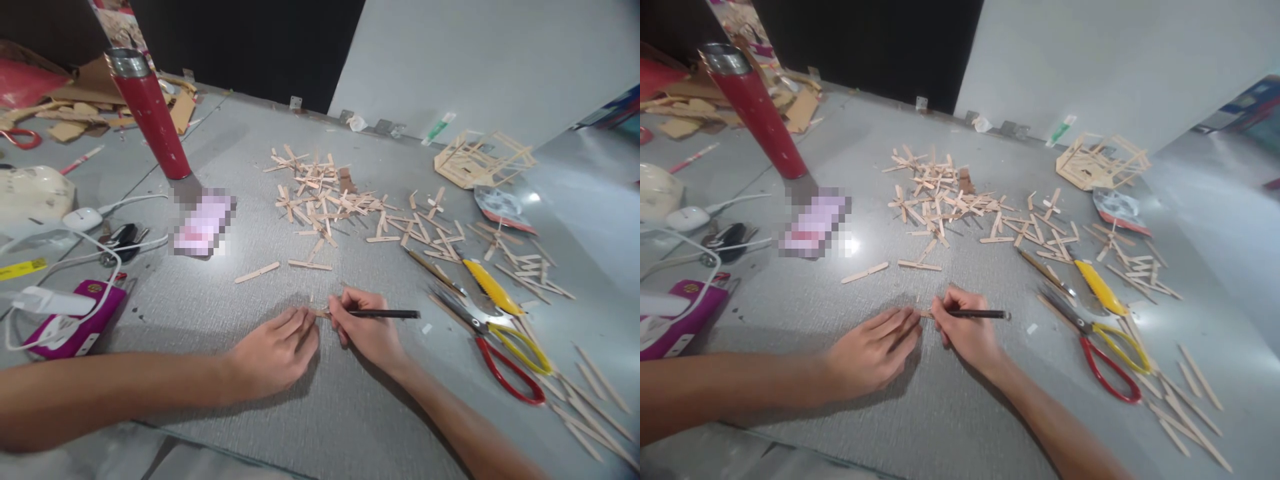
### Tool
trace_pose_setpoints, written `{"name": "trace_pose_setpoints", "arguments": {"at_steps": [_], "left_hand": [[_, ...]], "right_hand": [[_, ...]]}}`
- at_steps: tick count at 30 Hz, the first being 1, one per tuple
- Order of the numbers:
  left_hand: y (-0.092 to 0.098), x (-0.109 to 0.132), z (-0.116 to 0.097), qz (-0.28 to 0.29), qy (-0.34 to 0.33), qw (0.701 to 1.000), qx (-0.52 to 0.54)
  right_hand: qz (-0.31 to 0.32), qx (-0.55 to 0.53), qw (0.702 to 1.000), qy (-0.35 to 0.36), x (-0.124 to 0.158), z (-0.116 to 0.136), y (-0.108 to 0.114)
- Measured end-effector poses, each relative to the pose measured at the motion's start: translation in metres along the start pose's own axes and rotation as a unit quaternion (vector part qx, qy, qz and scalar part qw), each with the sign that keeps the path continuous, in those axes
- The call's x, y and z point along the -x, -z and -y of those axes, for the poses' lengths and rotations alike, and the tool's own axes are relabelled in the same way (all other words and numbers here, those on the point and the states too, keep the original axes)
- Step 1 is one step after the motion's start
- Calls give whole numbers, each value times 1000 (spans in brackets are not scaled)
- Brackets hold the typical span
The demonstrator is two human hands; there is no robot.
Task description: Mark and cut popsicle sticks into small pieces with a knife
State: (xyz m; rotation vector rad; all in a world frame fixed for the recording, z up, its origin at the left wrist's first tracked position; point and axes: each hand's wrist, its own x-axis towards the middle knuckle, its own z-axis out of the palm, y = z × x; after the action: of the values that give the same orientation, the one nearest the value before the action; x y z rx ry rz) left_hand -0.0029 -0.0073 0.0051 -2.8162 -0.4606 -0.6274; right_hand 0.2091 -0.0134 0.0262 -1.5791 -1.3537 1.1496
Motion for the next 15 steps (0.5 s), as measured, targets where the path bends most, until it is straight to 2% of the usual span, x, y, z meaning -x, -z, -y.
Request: {"name": "trace_pose_setpoints", "arguments": {"at_steps": [15], "left_hand": [[1,-2,-1,-13,5,1000,-6]], "right_hand": [[18,13,1000,5,-1,-2,0]]}}
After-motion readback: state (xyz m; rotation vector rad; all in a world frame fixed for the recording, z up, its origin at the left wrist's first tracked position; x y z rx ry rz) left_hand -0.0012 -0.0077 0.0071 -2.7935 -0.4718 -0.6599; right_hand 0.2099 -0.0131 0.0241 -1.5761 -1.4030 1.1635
